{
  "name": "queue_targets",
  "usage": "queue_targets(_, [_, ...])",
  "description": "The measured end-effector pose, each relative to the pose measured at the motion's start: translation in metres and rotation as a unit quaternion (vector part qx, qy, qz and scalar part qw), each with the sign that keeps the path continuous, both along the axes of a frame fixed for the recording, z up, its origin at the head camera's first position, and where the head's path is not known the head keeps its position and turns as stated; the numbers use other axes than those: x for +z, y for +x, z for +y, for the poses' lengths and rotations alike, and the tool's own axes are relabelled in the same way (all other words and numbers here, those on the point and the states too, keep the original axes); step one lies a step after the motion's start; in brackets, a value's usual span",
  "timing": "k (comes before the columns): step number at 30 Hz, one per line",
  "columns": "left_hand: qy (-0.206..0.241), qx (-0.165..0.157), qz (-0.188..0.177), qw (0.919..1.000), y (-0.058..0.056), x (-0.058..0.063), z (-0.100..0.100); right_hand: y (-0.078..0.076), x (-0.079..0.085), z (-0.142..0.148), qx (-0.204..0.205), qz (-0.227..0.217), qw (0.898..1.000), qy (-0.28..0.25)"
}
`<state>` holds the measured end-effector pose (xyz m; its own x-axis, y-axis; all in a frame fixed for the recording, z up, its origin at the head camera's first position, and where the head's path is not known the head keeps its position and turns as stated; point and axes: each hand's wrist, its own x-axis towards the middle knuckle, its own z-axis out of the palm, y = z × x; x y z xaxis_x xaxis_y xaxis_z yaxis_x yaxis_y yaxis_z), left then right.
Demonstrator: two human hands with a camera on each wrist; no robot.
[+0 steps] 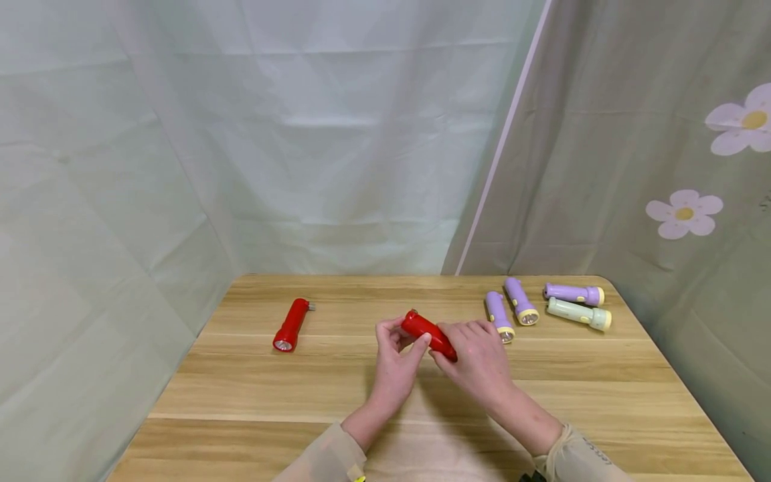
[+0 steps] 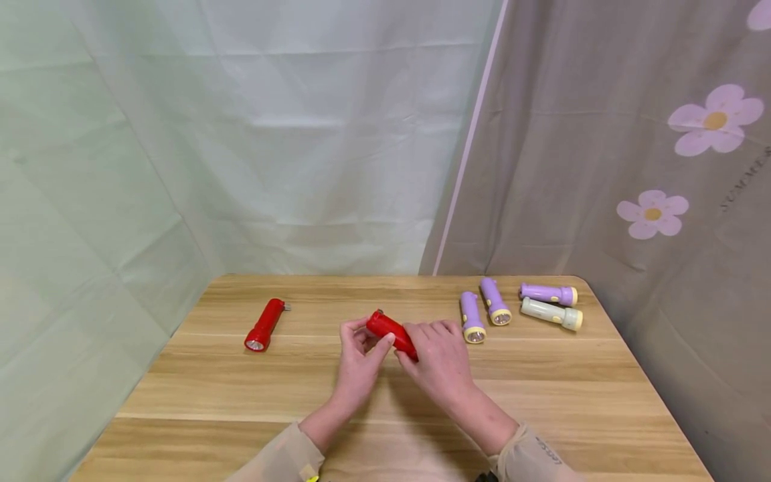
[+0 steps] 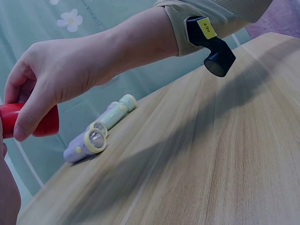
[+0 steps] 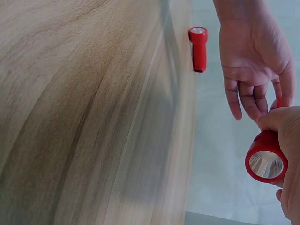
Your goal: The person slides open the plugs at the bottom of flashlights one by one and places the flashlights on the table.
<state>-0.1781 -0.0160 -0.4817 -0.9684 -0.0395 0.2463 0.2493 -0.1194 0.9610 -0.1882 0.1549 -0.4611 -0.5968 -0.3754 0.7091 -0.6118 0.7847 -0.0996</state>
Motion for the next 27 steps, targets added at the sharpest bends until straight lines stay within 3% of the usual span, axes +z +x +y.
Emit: queue_targets(27, [-0.007,-0.006,-0.001,1.0000,0.0014,-0.0006,0.0004,-0.0005,-0.0034,0.0009,0.003,0.009,1.000,-0.001])
